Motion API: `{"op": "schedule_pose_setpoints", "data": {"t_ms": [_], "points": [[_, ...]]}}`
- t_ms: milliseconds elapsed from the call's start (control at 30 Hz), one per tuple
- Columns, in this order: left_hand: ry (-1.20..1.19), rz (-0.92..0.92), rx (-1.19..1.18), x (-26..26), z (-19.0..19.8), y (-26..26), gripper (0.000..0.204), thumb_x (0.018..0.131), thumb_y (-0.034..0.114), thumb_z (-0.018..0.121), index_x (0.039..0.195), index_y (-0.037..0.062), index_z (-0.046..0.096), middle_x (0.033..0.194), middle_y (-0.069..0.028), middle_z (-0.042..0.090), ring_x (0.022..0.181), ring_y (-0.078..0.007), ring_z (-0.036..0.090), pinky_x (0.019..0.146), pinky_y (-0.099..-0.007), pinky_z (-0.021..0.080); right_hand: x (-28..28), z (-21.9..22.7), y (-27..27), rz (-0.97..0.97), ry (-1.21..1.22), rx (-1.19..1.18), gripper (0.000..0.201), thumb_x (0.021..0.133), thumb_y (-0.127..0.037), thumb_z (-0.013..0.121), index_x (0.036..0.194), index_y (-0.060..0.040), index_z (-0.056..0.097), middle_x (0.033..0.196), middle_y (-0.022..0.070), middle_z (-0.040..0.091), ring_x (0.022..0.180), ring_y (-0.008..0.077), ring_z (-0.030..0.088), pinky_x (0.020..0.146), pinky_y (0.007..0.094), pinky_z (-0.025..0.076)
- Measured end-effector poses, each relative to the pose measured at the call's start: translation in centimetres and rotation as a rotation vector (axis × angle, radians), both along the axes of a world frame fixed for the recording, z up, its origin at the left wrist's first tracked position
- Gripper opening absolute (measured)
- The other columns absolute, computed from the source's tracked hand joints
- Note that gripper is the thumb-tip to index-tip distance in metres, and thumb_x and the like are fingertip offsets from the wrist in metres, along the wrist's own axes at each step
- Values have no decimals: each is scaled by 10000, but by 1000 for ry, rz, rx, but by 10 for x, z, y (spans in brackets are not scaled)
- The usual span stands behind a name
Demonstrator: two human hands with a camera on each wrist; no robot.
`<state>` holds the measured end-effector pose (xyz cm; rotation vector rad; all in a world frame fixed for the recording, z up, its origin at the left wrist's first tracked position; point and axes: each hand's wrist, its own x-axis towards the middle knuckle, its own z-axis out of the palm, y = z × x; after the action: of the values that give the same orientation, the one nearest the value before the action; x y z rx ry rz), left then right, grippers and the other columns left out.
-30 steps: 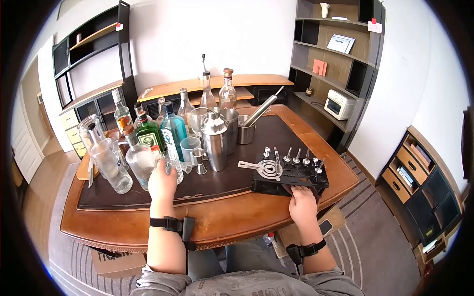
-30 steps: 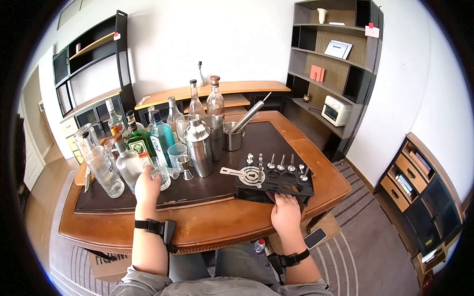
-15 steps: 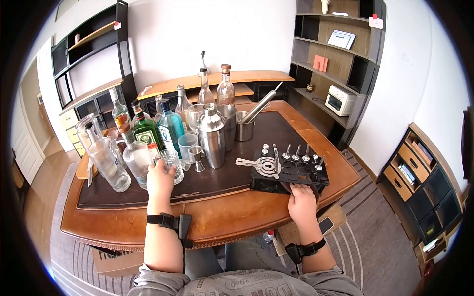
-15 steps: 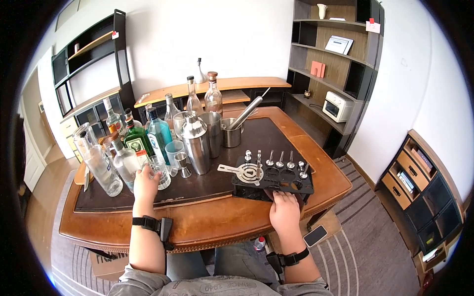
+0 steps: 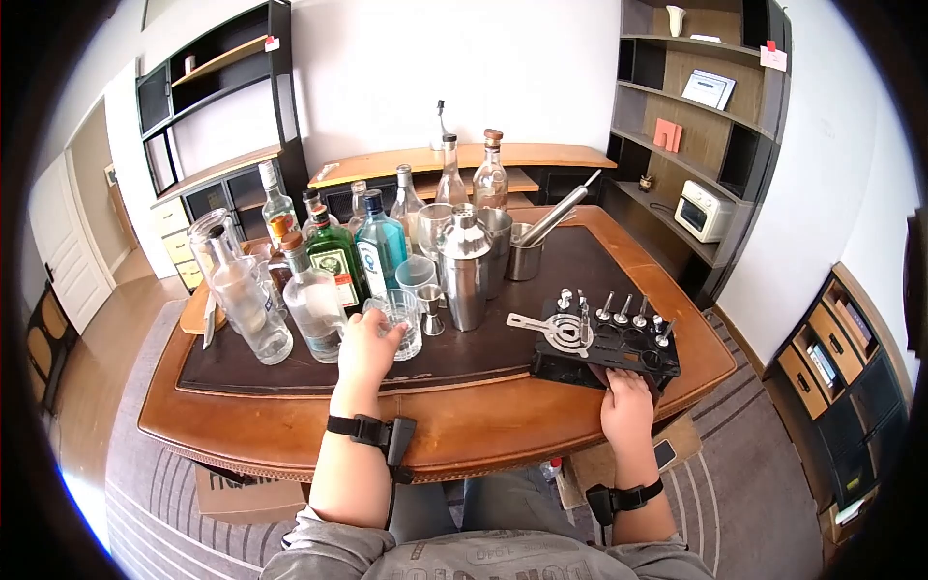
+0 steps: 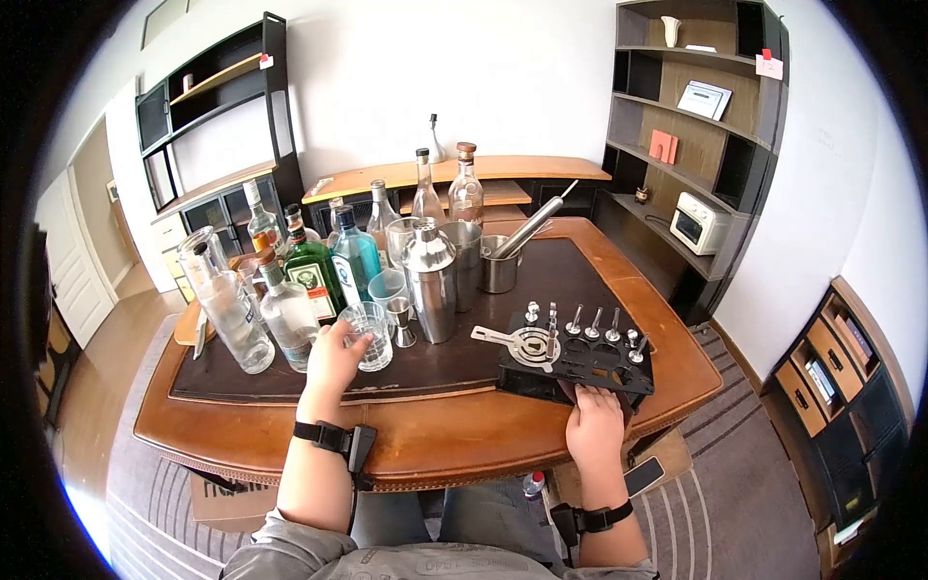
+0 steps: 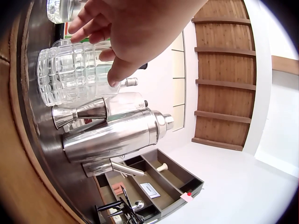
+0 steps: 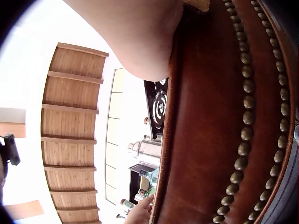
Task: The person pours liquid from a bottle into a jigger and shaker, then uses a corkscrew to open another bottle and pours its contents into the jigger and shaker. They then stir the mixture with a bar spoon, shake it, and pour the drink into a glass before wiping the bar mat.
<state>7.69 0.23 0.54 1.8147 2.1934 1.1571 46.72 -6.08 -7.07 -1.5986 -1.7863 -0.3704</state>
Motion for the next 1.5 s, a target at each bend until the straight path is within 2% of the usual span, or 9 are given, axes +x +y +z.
{"op": "schedule_pose_setpoints", "data": {"t_ms": [200, 267, 367, 500, 700, 867, 1133, 1367, 1500], "points": [[-160, -5, 18, -2, -6, 5, 598, 774, 286, 781, 1249, 66, 493, 1204, -234, 562, 1102, -398, 570, 916, -451, 483, -2, 4, -1, 18, 18, 5, 306, 782, -17, 557, 1062, 18, 673, 1121, 188, 669, 1086, 370, 595, 996, 458, 435], [-173, 2, -9, -1, -5, 5, 818, 769, 287, 784, 1417, 38, 350, 1291, -253, 515, 1199, -392, 520, 993, -438, 446, -3, 3, -1, 13, 8, 9, 313, 778, -8, 556, 1067, 28, 669, 1124, 197, 666, 1077, 382, 594, 985, 452, 440], [-158, 8, 18, 1, -12, 10, 1038, 750, 291, 798, 1509, 0, 154, 1361, -283, 464, 1269, -386, 473, 1054, -421, 405, -3, 4, -2, 24, 0, 24, 310, 777, -5, 555, 1063, 35, 664, 1124, 196, 665, 1077, 382, 591, 974, 451, 442], [-304, -46, -15, 2, -17, 16, 1060, 747, 270, 802, 1501, -39, 125, 1454, -301, 373, 1355, -370, 403, 1107, -389, 356, -4, 6, -3, 23, 6, 30, 305, 777, -7, 556, 1059, 29, 666, 1121, 193, 667, 1072, 384, 591, 970, 452, 443], [-604, -220, 65, -4, -38, 35, 1038, 679, 191, 864, 1452, -44, 213, 1391, -275, 444, 1297, -321, 467, 1082, -374, 386, -3, 5, -3, 30, 15, 33, 302, 777, -13, 554, 1053, 27, 670, 1120, 202, 667, 1071, 386, 595, 973, 451, 443], [-510, -138, 46, -3, -32, 33, 988, 634, 211, 891, 1389, -33, 302, 1282, -249, 545, 1195, -324, 553, 1029, -375, 439, -1, 1, -1, 11, -9, 21, 314, 777, -25, 556, 1064, 20, 673, 1121, 214, 664, 1084, 382, 596, 979, 452, 442], [-418, -66, 155, 4, -18, 18, 871, 637, 224, 876, 1312, -28, 386, 1212, -229, 568, 1124, -314, 577, 980, -379, 458, -1, -1, -1, -7, 5, 19, 315, 782, -42, 559, 1074, -15, 676, 1132, 164, 668, 1113, 352, 589, 1003, 495, 432], [-608, -309, 311, 26, 3, -2, 862, 651, 118, 852, 1342, -18, 356, 1170, -177, 574, 1077, -251, 577, 943, -369, 481, -2, -1, -1, -36, -19, 36, 294, 784, -65, 568, 1053, -19, 676, 1105, 149, 683, 1081, 333, 609, 1006, 482, 436], [-475, -522, 265, 58, 21, -23, 851, 639, 88, 850, 1332, -14, 365, 1180, -168, 582, 1087, -251, 582, 952, -373, 482, -2, 0, -3, -39, -10, 5, 295, 795, -75, 567, 1066, -31, 674, 1150, 144, 672, 1115, 329, 599, 1016, 478, 432]]}}
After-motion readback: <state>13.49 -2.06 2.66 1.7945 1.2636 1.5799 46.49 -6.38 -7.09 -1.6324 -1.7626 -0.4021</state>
